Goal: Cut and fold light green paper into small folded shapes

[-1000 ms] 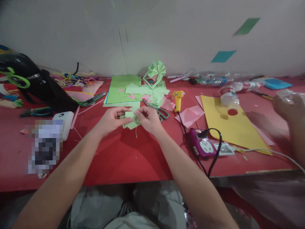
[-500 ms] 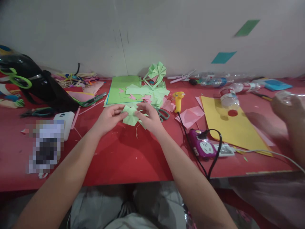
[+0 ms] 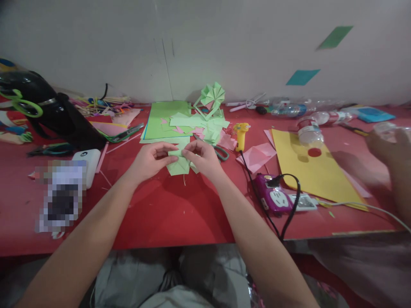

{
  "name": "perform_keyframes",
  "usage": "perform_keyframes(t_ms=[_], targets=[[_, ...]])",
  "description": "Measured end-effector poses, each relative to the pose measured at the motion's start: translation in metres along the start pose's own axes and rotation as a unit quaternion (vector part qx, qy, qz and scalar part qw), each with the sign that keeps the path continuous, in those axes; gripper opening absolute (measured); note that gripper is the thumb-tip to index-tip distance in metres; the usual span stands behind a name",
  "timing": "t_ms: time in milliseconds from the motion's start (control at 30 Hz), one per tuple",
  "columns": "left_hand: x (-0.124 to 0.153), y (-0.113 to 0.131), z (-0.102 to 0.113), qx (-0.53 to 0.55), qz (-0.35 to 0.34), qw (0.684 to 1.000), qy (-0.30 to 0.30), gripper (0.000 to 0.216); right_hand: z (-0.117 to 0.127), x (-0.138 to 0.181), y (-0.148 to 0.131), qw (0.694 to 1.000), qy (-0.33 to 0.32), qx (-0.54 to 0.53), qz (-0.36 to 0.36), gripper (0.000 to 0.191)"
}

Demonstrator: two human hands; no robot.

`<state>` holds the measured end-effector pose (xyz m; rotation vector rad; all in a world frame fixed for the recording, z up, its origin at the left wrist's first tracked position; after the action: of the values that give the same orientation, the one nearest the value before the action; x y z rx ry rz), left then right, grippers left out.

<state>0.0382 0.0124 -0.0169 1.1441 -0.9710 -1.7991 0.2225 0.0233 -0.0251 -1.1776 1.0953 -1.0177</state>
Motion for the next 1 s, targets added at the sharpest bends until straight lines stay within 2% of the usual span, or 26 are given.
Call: perform_keyframes(t_ms=[233, 633, 800, 900, 1000], targets=[[0.0015, -0.0006, 0.0006, -0.009, 0.014, 1.000, 0.002, 0.030, -0.0021, 0.0031, -0.0044, 0.999, -0.037, -0.009, -0.012, 0.032], [0.0007, 0.0016, 0.0015, -0.033, 0.022, 0.999, -0.006, 0.026, -0.0008, 0.0019, -0.0012, 0.999, -0.036, 0.012, -0.010, 0.033], [-0.0009, 0.0033, 0.0041, 0.003, 0.039, 0.998, 0.040, 0.026, -0.0041, 0.0032, -0.0009, 0.998, -0.042, -0.010, -0.045, 0.041], [-0.0013, 0.0042, 0.0066, 0.015, 0.054, 0.997, 0.062, 0.029, -0.0057, 0.0047, 0.0024, 0.994, -0.053, 0.023, -0.091, 0.045], [-0.0016, 0.0035, 0.0074, 0.027, 0.077, 0.994, 0.078, 0.032, -0.0050, 0.0047, 0.0048, 0.993, -0.042, 0.033, -0.103, 0.046]])
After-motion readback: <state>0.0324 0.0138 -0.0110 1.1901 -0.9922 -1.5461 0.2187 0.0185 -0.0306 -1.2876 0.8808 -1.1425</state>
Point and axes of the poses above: each hand's wrist, its own x-axis away from the middle knuckle, its own z-axis out of the back of the hand, y = z × x, the point moved 2 cm from there along -x, towards the middle knuckle, and after that the axes turned 6 degrees about -z, right-handed, at the moved point
